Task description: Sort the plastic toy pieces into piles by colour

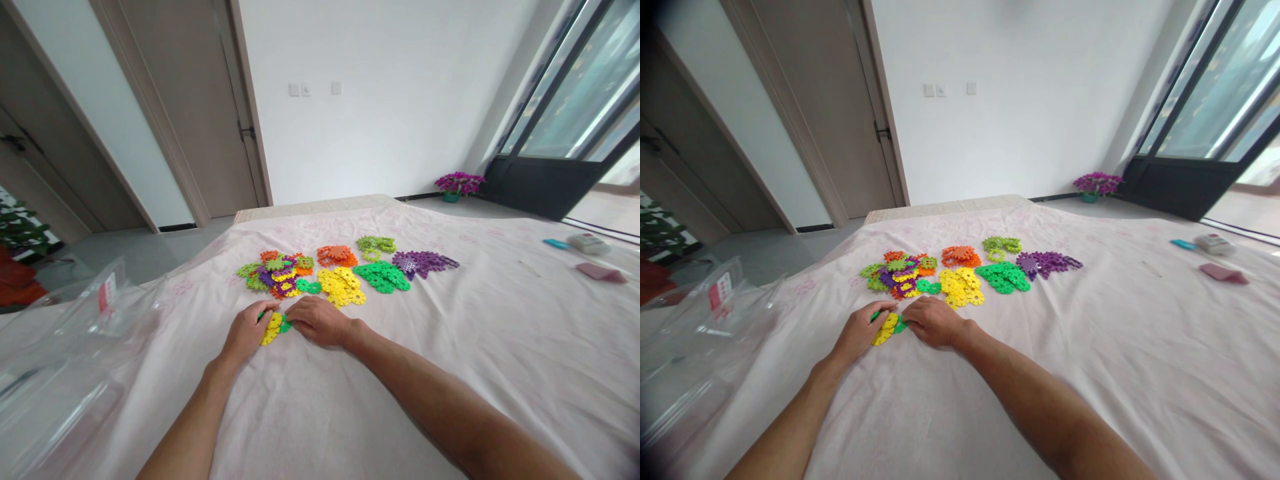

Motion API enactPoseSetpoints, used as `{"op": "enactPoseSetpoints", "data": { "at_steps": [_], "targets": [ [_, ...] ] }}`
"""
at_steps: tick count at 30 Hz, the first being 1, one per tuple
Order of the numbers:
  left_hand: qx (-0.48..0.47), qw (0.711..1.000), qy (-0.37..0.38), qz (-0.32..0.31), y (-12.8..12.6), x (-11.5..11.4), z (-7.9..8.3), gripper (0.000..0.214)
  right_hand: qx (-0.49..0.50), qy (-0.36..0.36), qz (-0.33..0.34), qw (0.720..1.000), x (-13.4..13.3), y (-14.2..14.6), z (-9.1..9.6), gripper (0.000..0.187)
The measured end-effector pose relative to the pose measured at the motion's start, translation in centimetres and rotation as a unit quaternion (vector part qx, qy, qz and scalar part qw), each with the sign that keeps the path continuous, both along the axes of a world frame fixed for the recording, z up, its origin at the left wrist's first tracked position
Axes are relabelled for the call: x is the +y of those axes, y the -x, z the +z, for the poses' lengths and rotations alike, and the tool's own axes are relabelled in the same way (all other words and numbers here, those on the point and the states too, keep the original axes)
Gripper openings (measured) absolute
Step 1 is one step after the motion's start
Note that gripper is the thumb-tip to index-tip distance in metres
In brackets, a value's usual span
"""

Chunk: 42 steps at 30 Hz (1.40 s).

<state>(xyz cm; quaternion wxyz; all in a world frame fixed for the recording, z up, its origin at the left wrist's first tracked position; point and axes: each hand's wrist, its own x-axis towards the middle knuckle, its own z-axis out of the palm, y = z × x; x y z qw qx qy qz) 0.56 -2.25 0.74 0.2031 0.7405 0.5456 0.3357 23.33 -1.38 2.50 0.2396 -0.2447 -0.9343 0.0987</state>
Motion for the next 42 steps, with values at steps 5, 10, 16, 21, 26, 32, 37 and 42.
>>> {"op": "enactPoseSetpoints", "data": {
  "at_steps": [5,10,16,21,26,32,37,42],
  "targets": [
    [-0.002,1.0,0.0,0.002,0.05,0.04,0.01,0.033,0.007,0.005,-0.003,1.0,0.13,0.03,-0.11,0.023],
    [-0.002,1.0,0.001,0.0,-0.02,0.06,0.06,0.033,0.009,0.001,0.0,1.0,0.25,0.01,-0.36,0.023],
    [-0.013,1.0,-0.001,-0.001,0.09,0.08,-0.02,0.033,-0.001,-0.012,-0.008,1.0,0.24,0.01,-0.29,0.022],
    [-0.048,0.999,-0.004,0.024,0.45,0.25,-0.46,0.033,-0.033,-0.028,-0.061,0.997,0.21,-0.15,0.01,0.018],
    [-0.09,0.995,-0.001,0.039,0.6,0.43,-0.77,0.034,-0.022,-0.022,-0.022,0.999,0.21,-0.17,-0.06,0.03],
    [-0.068,0.997,-0.028,0.039,0.45,0.46,-0.59,0.032,-0.027,-0.005,0.048,0.998,0.2,0.31,0.02,0.039],
    [-0.031,0.998,-0.046,0.03,0.49,0.51,-0.63,0.029,-0.019,-0.026,0.019,0.999,-0.02,0.7,-0.22,0.026],
    [-0.017,0.999,-0.044,0.023,0.46,0.52,-0.52,0.028,-0.027,-0.068,-0.036,0.997,0.14,0.64,-0.76,0.022]
  ]
}}
